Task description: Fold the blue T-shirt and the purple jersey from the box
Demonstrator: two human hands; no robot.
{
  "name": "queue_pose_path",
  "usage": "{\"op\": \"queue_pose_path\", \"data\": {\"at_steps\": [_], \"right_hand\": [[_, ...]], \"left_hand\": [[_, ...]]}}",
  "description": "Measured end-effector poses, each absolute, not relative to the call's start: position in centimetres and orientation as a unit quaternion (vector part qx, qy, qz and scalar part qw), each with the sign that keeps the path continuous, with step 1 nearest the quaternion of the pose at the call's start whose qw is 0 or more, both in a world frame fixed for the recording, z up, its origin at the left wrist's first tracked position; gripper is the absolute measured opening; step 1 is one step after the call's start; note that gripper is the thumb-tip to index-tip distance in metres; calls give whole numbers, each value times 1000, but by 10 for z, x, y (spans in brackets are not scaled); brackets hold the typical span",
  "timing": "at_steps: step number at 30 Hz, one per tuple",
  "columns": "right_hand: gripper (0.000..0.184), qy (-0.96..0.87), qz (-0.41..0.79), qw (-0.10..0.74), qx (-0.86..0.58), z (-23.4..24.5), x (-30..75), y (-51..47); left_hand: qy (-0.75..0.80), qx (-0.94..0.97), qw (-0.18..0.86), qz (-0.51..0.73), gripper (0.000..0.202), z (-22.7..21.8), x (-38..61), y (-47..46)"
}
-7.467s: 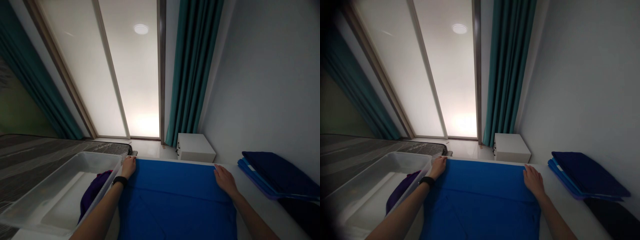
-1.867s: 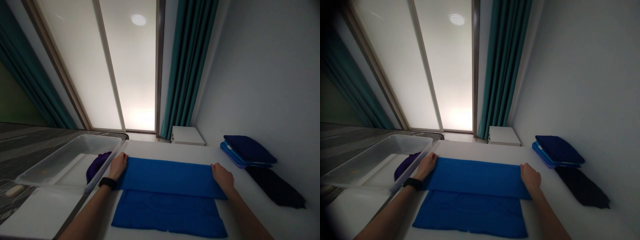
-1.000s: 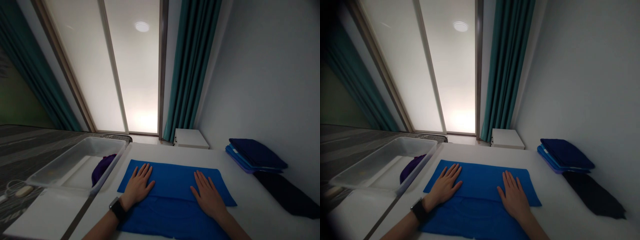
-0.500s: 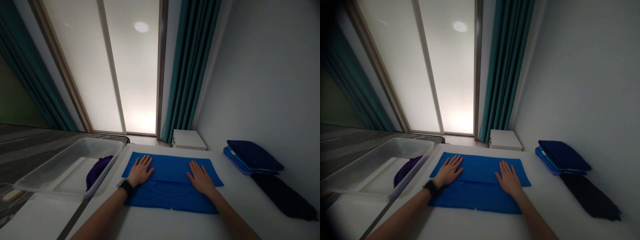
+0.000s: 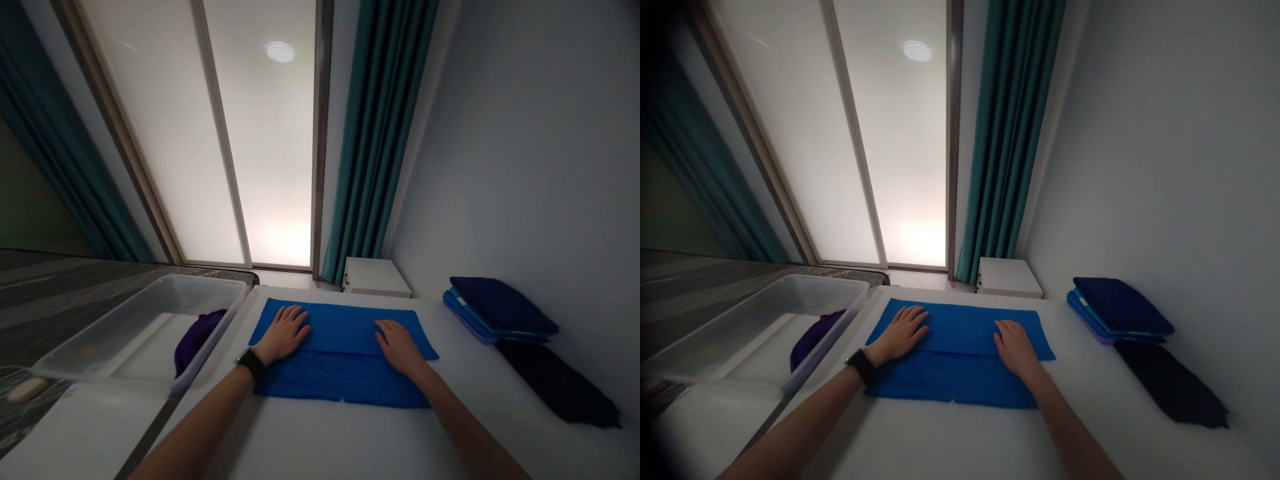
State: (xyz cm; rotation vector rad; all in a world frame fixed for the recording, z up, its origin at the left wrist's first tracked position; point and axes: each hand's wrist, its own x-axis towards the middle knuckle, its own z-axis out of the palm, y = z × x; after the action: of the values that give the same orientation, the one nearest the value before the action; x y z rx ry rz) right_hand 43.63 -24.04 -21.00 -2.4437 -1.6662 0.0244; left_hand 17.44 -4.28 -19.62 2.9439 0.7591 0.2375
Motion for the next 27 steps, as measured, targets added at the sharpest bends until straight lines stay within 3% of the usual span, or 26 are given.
{"op": "queue_pose_path", "data": {"at_steps": [4, 7, 20, 27], "right_hand": [[39, -578, -39, 137, -803, -199, 408, -262], [34, -577, -74, 138, -801, -205, 395, -284], [42, -535, -38, 240, -809, -251, 403, -330], [29, -545, 10, 294, -785, -239, 394, -355]], "left_hand": [[203, 971, 27, 121, 25, -174, 163, -79], [196, 973, 32, 115, 19, -169, 144, -99], [285, 938, 168, 101, 22, -185, 96, -111], [240, 926, 239, 165, 16, -188, 86, -130]]}}
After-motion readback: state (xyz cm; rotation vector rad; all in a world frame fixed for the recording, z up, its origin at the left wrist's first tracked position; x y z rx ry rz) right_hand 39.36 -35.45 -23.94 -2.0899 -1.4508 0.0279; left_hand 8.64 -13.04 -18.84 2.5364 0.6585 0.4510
